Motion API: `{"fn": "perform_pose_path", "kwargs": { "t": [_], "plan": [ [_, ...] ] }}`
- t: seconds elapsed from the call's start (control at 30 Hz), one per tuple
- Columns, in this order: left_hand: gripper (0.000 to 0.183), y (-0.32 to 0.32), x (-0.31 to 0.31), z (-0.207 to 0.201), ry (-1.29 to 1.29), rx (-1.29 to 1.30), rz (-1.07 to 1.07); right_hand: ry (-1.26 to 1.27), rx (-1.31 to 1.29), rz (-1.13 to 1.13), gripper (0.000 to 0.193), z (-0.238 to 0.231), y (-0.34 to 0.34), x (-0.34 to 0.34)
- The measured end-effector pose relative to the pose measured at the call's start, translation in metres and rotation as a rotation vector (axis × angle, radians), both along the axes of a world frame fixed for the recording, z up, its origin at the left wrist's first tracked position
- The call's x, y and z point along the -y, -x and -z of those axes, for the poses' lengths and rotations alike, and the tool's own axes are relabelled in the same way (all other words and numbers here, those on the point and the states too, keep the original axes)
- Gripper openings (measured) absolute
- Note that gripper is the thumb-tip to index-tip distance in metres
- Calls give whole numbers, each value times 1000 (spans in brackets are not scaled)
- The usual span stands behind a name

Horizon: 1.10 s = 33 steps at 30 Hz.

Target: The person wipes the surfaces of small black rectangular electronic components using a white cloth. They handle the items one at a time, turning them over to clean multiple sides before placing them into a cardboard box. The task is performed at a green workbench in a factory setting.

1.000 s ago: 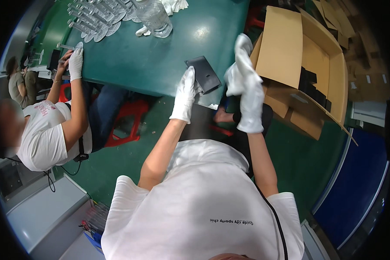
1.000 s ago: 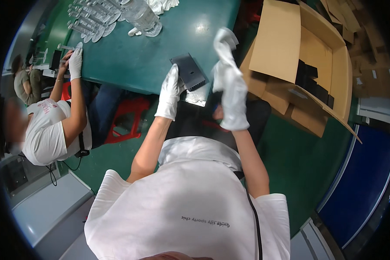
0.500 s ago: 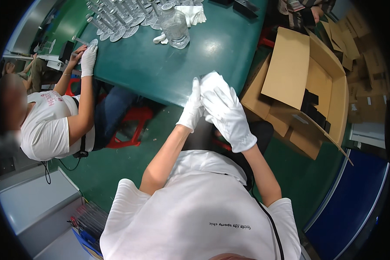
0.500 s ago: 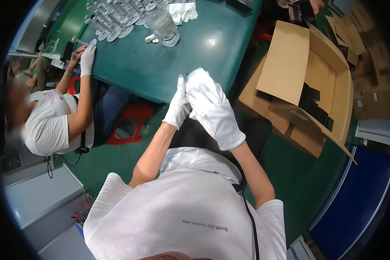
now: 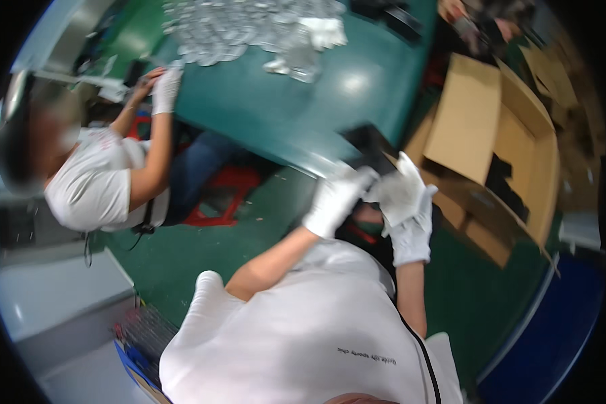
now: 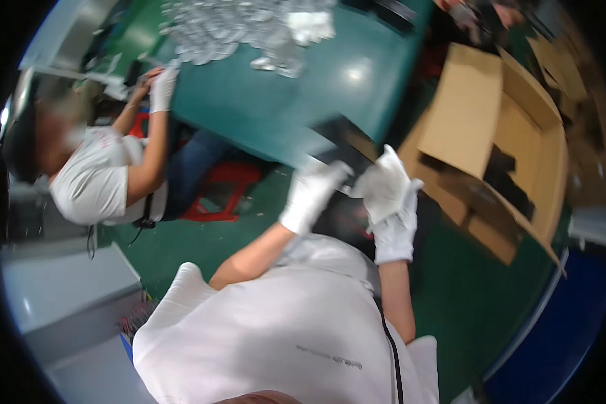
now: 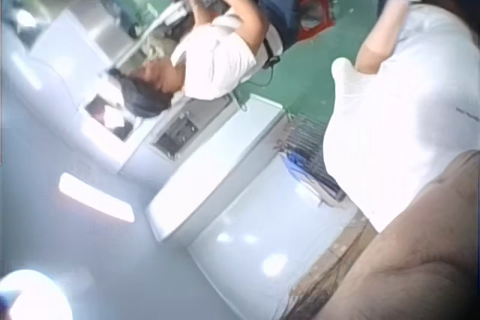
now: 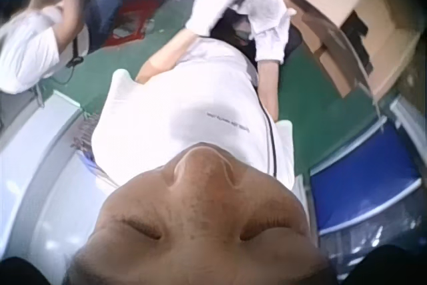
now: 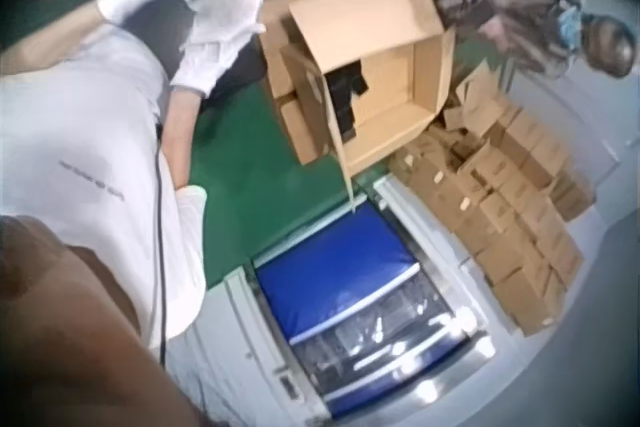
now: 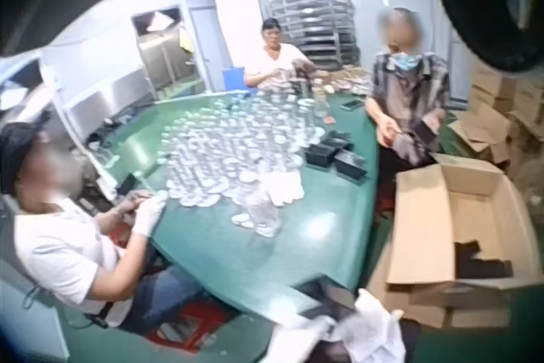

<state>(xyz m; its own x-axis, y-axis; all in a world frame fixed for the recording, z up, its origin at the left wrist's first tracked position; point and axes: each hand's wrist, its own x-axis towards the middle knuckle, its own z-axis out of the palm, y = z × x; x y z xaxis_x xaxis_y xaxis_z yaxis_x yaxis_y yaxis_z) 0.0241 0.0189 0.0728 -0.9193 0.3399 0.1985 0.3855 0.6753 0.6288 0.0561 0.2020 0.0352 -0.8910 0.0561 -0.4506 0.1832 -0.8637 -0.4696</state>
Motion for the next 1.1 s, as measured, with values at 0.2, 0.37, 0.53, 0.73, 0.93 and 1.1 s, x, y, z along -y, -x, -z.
{"fn": "perform_pose_path", "kwargs": {
  "t": [0.2,0.37,0.53,0.73,0.93,1.1],
  "plan": [
    [28,-31,-7,28,-837,306,226,241,-43,-187,59,14,-5,16],
    [24,-22,25,18,-1060,322,83,254,-133,-241,69,9,0,50],
    [15,33,70,36,-1173,406,-656,361,-157,-373,81,-23,-1,53],
    [41,83,117,37,-1401,309,-536,296,-136,-303,78,-4,15,58],
    [48,76,154,47,-1423,395,-593,377,12,-290,77,8,26,66],
    [38,71,173,53,-793,84,-673,457,-24,-337,77,21,30,66]
  ]
}}
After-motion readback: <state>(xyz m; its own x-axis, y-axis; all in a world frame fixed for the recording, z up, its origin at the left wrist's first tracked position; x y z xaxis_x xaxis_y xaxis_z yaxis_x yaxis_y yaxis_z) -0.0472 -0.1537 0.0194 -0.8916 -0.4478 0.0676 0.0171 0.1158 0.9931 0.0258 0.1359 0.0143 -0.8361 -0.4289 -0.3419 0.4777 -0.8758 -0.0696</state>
